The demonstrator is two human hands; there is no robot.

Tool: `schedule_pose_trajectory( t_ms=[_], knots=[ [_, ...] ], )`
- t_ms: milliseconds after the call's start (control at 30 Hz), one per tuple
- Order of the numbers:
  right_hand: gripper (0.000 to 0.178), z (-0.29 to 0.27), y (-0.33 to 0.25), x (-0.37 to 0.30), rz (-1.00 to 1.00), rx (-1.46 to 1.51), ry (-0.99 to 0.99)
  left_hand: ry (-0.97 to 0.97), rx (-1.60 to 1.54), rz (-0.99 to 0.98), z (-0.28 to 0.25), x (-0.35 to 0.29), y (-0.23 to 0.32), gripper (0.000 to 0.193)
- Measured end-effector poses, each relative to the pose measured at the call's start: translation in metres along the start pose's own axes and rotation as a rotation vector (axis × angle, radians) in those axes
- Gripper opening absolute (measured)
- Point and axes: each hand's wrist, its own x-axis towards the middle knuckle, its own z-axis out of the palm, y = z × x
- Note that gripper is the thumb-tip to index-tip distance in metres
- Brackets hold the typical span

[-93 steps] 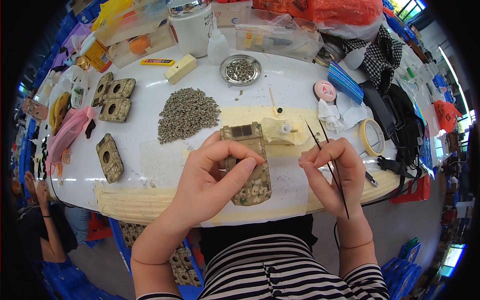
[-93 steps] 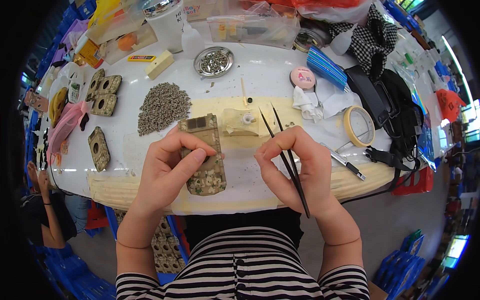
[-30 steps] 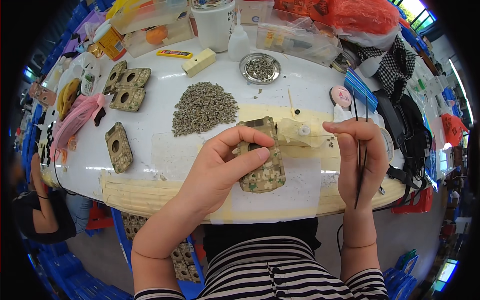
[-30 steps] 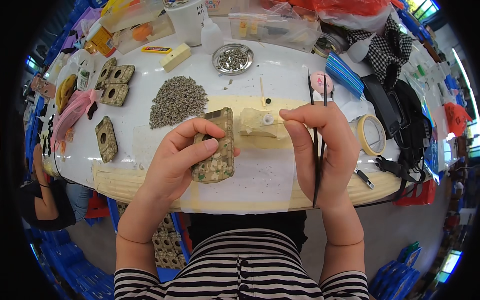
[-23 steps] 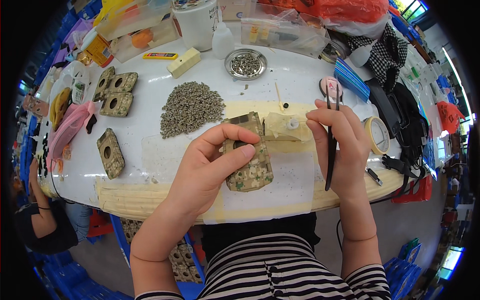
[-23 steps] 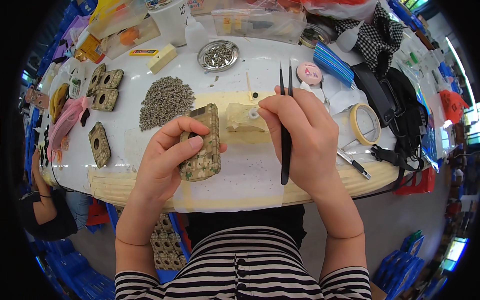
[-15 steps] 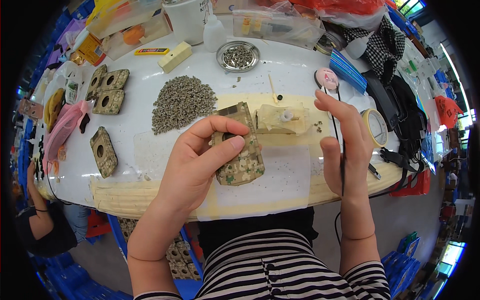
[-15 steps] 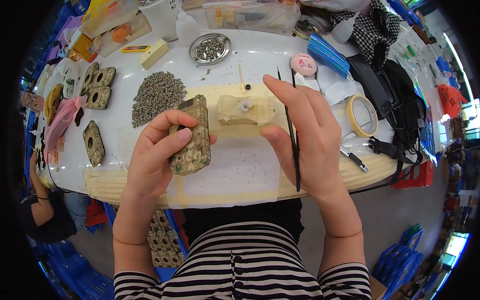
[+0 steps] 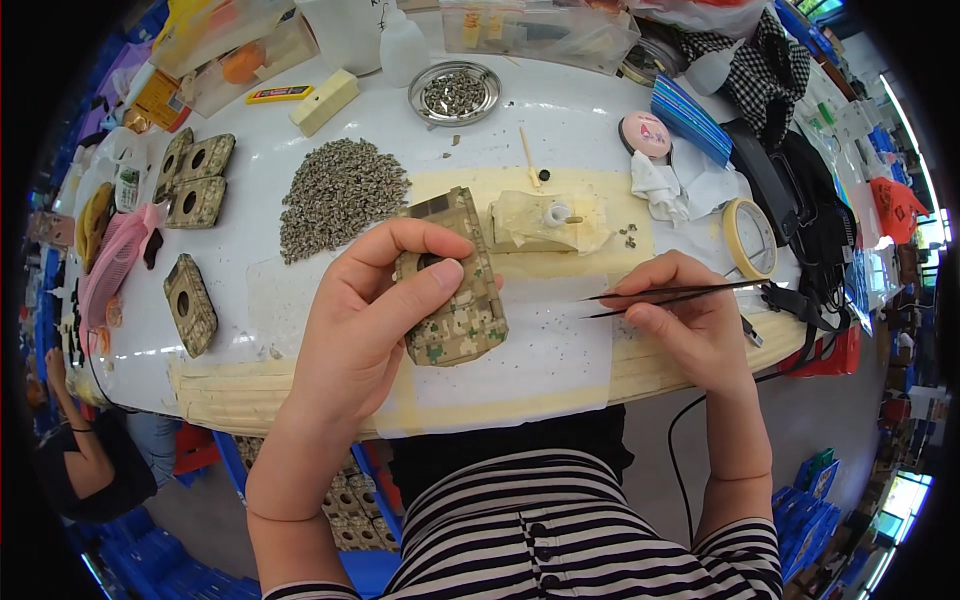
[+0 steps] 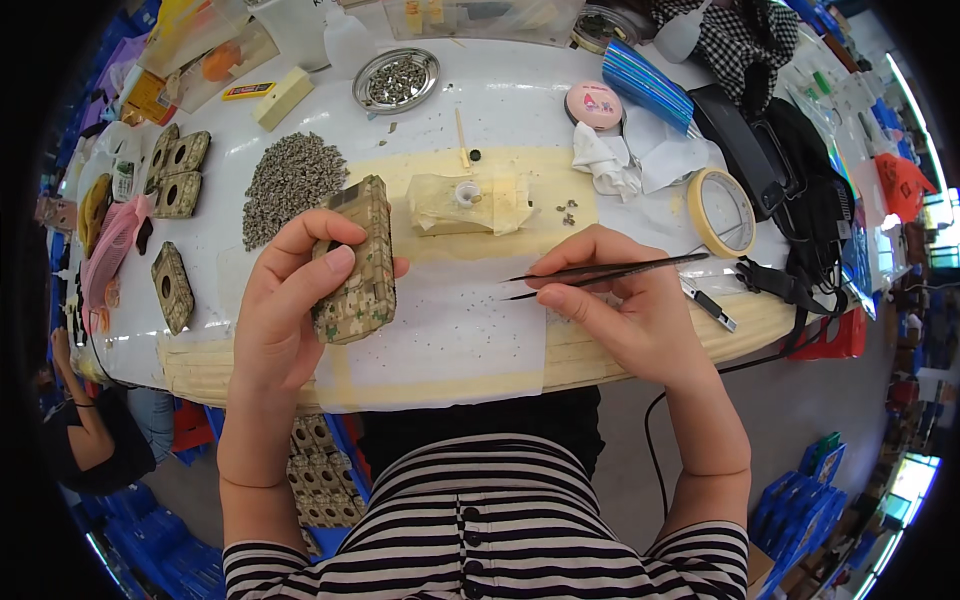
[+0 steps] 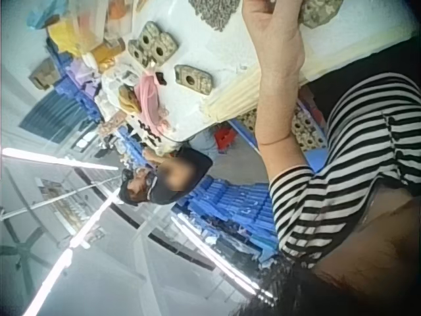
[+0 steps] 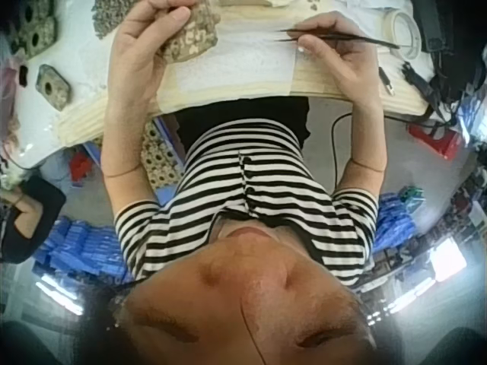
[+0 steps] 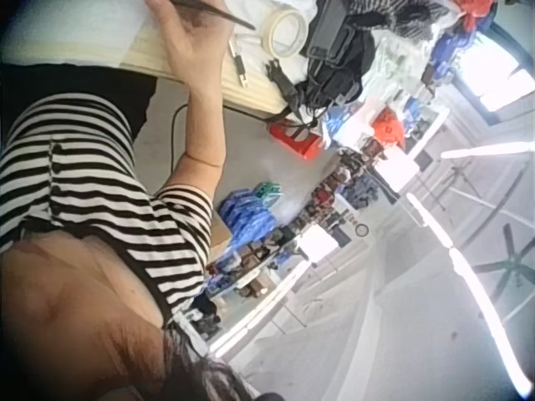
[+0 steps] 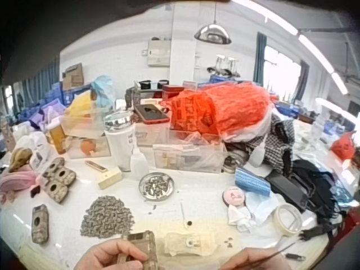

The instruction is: The person applies adhesive using a thin applicator to the seams of a camouflage toy tank hull while holding it by hand, then uses tweezers to pick up and place small components onto the hull.

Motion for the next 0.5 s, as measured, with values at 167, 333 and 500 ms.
schedule_pose_trajectory(
  t_ms=[167, 333, 500],
  knots=[
    [0.013, 0.0032, 0.0024, 0.0069, 0.128, 0.085, -0.009, 0.005, -0.002, -0.005, 0.0001, 0.0009, -0.0009, 0.013],
    [0.012, 0.0062, 0.0045, 0.0092, 0.153, 0.066, 0.001, 0.002, -0.008, -0.015, 0.0016, 0.0000, -0.0002, 0.014],
    [0.011, 0.0059, 0.0053, 0.0101, 0.165, 0.057, 0.004, -0.016, -0.105, -0.045, 0.0021, -0.0005, 0.0009, 0.014]
  ],
)
